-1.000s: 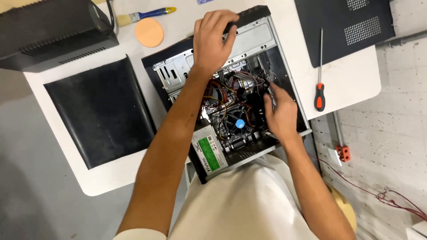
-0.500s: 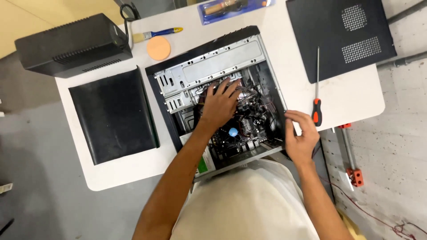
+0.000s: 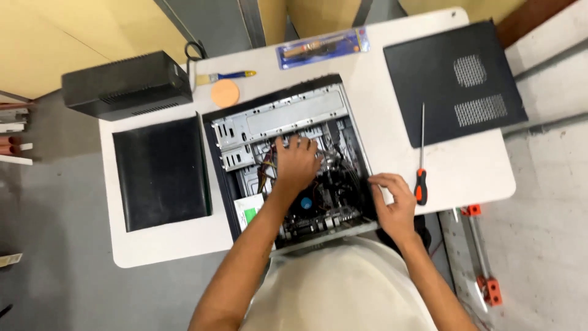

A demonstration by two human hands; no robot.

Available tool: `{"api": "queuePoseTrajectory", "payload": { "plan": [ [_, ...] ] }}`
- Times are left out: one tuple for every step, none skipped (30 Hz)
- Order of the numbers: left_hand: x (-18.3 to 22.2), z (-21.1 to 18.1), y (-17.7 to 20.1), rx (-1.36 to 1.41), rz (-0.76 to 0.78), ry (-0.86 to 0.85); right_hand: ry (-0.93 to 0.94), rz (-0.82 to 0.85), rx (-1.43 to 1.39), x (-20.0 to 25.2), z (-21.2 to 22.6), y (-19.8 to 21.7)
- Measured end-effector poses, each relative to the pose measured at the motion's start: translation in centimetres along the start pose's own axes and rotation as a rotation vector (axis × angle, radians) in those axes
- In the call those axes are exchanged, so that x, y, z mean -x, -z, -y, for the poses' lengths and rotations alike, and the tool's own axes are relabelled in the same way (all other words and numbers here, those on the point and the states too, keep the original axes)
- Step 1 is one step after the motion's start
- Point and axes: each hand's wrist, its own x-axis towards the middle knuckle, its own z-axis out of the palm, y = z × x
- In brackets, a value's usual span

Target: Connecting internal power supply cables to the motherboard and other components inside a desktop computer case.

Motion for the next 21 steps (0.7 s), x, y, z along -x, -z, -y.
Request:
{"api": "queuePoseTrajectory", "payload": {
  "plan": [
    [-0.3,-0.4,-0.4,0.007,0.070,0.032,0.007,0.004,-0.013,-0.2,-0.1,-0.1],
    [-0.6,-0.7,-1.0,-0.006,0.052,0.044,0.031,0.006,-0.021,-0.3,-0.1,-0.1],
    [-0.9,-1.1,-1.6,0.004,0.019,0.049,0.017,0.012,-0.027,-0.4,-0.2,-0.1],
    [-1.1,-1.5,-2.1,0.018,-0.011,0.053,0.000,0.019,-0.030,-0.5,-0.3,-0.1],
    [-1.1,-1.7,-1.3,0.008,-0.027,0.065,0.022,0.022,-0.036,-0.4,-0.5,-0.1],
    [-1.2,-1.8,-0.5,0.038,0.028,0.049,0.013,0.024,-0.045,-0.4,-0.8,-0.1],
    [-1.2,-2.0,0.3,0.069,0.084,0.033,0.005,0.026,-0.055,-0.3,-1.2,-0.2],
    [-1.2,-1.6,-0.3,0.055,0.067,0.043,0.028,0.026,-0.064,-0.3,-1.4,-0.1],
    [-1.1,-1.3,-0.9,0.029,0.211,0.027,0.029,0.057,-0.092,-0.3,-1.7,-0.1],
    [-1.1,-0.8,-1.5,0.002,0.354,0.015,0.035,0.089,-0.122,-0.4,-2.0,-0.1],
    [-0.9,-0.4,-2.2,-0.015,0.335,0.030,0.062,0.090,-0.133,-0.3,-2.5,-0.3],
    [-0.9,0.0,-2.8,0.002,0.344,0.054,0.072,0.080,-0.115,-0.4,-2.9,-0.5],
    [-0.9,0.4,-3.5,0.020,0.351,0.077,0.081,0.069,-0.097,-0.6,-3.4,-0.7],
    [-0.8,0.6,-3.9,0.006,0.334,0.092,0.105,0.071,-0.107,-0.6,-3.7,-0.9],
    [-0.8,0.8,-4.3,0.018,0.374,0.116,0.073,0.084,-0.084,-0.7,-4.1,-1.1],
    [-0.6,0.8,-4.7,0.032,0.415,0.139,0.038,0.096,-0.058,-0.6,-4.5,-1.2],
    [-1.0,0.9,-3.7,0.022,0.398,0.151,0.059,0.097,-0.066,-1.1,-4.8,-1.5],
    [-1.0,0.8,-2.7,0.044,0.448,0.153,0.052,0.090,-0.062,-1.1,-5.0,-1.8],
    [-0.9,0.6,-1.8,0.067,0.497,0.154,0.044,0.082,-0.058,-1.2,-5.4,-2.0],
    [-0.8,0.9,-2.5,0.066,0.497,0.166,0.049,0.092,-0.062,-2.0,-5.1,-2.1],
    [-0.6,1.2,-3.4,0.093,0.402,0.129,0.121,0.068,-0.086,-2.8,-4.9,-2.2]
  ]
}}
